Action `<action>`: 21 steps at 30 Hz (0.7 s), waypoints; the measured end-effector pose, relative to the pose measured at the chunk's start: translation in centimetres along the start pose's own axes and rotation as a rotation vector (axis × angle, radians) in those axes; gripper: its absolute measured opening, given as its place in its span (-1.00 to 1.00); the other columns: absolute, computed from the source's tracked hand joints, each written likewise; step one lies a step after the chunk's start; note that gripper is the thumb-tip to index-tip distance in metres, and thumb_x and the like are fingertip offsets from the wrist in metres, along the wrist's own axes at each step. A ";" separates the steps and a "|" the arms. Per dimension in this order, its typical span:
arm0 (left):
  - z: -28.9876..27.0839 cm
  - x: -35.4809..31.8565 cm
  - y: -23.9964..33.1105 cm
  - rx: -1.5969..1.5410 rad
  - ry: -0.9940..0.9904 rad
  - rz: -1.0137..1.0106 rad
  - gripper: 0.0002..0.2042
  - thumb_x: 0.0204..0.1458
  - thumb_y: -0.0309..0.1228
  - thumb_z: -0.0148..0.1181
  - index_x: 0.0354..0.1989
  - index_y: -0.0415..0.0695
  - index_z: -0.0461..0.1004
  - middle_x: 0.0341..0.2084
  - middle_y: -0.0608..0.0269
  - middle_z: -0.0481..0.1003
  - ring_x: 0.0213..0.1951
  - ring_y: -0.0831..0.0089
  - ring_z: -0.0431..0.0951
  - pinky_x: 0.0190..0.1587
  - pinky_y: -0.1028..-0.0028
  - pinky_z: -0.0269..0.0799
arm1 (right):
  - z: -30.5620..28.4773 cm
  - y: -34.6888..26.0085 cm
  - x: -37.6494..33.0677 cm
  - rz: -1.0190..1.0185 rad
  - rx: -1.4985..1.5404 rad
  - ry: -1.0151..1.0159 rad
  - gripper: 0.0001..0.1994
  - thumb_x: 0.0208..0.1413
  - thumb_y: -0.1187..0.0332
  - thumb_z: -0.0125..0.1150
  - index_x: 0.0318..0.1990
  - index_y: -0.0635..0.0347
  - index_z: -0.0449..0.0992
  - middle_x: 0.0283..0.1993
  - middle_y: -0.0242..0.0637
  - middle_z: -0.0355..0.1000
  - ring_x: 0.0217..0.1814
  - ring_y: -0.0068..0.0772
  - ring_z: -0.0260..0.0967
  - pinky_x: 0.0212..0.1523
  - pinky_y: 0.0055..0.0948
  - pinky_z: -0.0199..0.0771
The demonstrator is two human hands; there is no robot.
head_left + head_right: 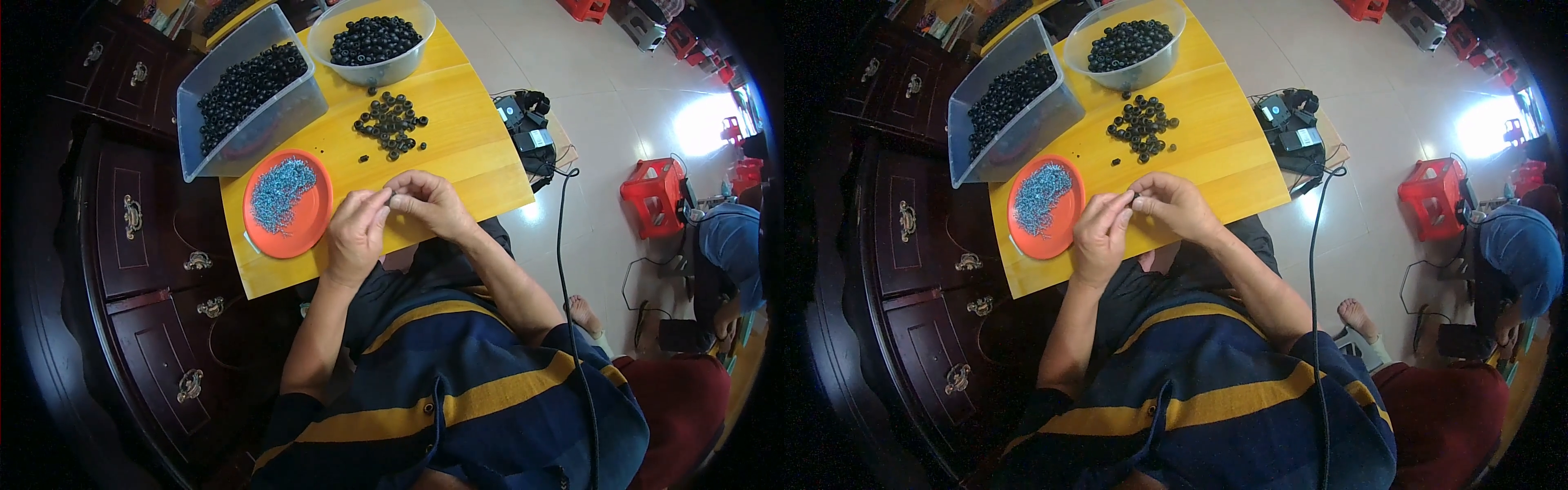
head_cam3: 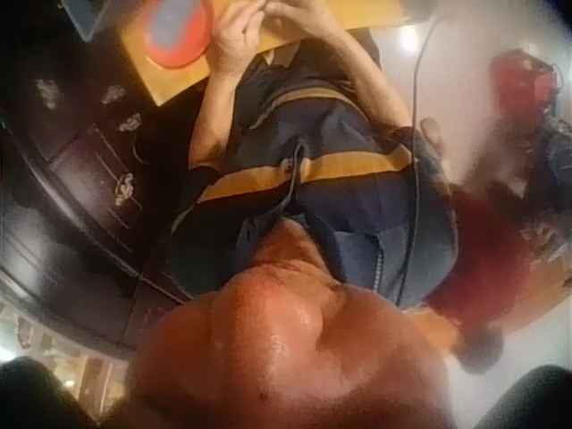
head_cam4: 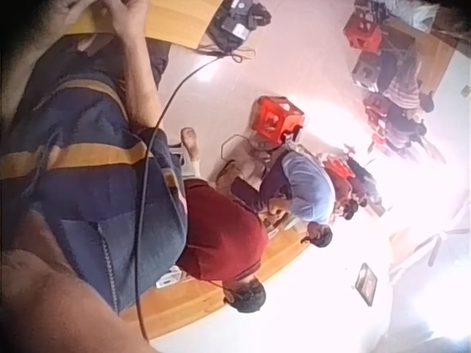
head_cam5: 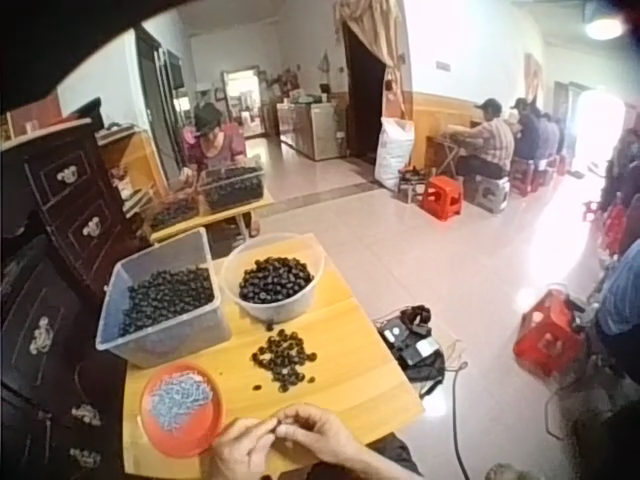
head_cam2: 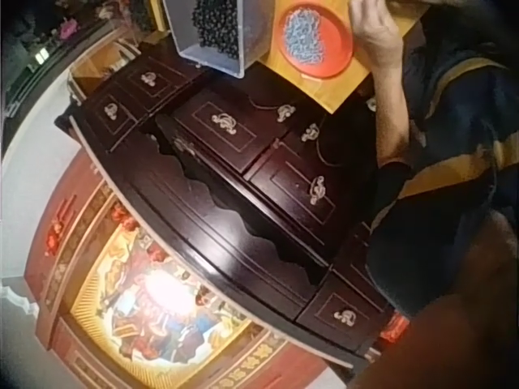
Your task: The person assembles small parts by pressing plastic inserts into black rubber grommets by hand and arranges the pieces on the table.
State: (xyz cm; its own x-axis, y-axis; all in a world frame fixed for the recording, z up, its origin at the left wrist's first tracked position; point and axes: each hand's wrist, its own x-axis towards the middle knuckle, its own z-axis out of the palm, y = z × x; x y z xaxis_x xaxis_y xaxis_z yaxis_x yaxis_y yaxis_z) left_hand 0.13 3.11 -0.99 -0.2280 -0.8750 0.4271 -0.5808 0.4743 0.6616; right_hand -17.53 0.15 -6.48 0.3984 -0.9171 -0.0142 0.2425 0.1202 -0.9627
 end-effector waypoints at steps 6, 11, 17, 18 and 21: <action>-0.2 1.5 0.3 0.003 -0.033 -0.039 -0.64 0.07 -0.58 0.25 0.09 -0.23 0.50 -0.24 0.04 0.51 -0.21 0.15 0.57 -0.19 0.34 0.50 | -1.0 0.2 0.3 -0.064 0.298 0.061 -0.80 0.28 0.44 0.22 0.03 0.20 0.52 -0.09 -0.43 0.52 -0.04 -0.61 0.46 -0.03 -0.56 0.50; -1.0 4.4 -3.8 0.473 -0.037 0.005 -0.64 0.04 -0.44 0.32 0.04 -0.20 0.52 -0.22 0.07 0.53 -0.16 0.08 0.56 -0.12 0.21 0.49 | -1.5 0.0 0.0 -0.060 0.460 0.139 -0.76 0.28 0.41 0.23 0.07 0.16 0.50 -0.05 -0.38 0.51 -0.03 -0.56 0.46 0.01 -0.51 0.48; 0.3 5.6 -6.9 0.579 -0.123 0.009 -0.76 -0.03 -0.35 0.35 -0.17 -0.09 0.62 -0.28 0.16 0.55 -0.17 0.13 0.55 -0.07 0.15 0.43 | -2.1 0.6 0.3 -0.033 0.468 0.054 -0.77 0.30 0.39 0.21 0.07 0.17 0.49 -0.06 -0.36 0.50 -0.04 -0.54 0.45 0.05 -0.51 0.48; 0.1 5.8 -7.1 0.581 -0.129 0.011 -0.81 -0.04 -0.35 0.35 -0.24 -0.07 0.63 -0.32 0.18 0.56 -0.19 0.14 0.55 -0.09 0.15 0.42 | -2.0 0.7 0.4 -0.038 0.478 0.049 -0.77 0.30 0.39 0.21 0.07 0.17 0.49 -0.06 -0.36 0.50 -0.04 -0.54 0.45 0.05 -0.51 0.48; 1.4 6.3 -6.6 0.562 -0.168 0.005 -0.88 -0.05 -0.35 0.34 -0.36 -0.08 0.60 -0.39 0.20 0.56 -0.22 0.14 0.55 -0.08 0.15 0.41 | -2.3 0.6 0.0 -0.061 0.509 0.076 -0.79 0.31 0.40 0.18 0.06 0.17 0.48 -0.06 -0.35 0.50 -0.04 -0.52 0.45 0.06 -0.50 0.48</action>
State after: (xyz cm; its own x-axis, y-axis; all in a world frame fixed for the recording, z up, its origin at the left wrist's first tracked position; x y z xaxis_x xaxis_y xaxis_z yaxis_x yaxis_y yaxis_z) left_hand 1.47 -5.70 -3.49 -0.3265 -0.8979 0.2952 -0.8939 0.3948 0.2121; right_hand -19.37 -0.67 -7.72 0.3092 -0.9510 0.0005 0.6704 0.2176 -0.7093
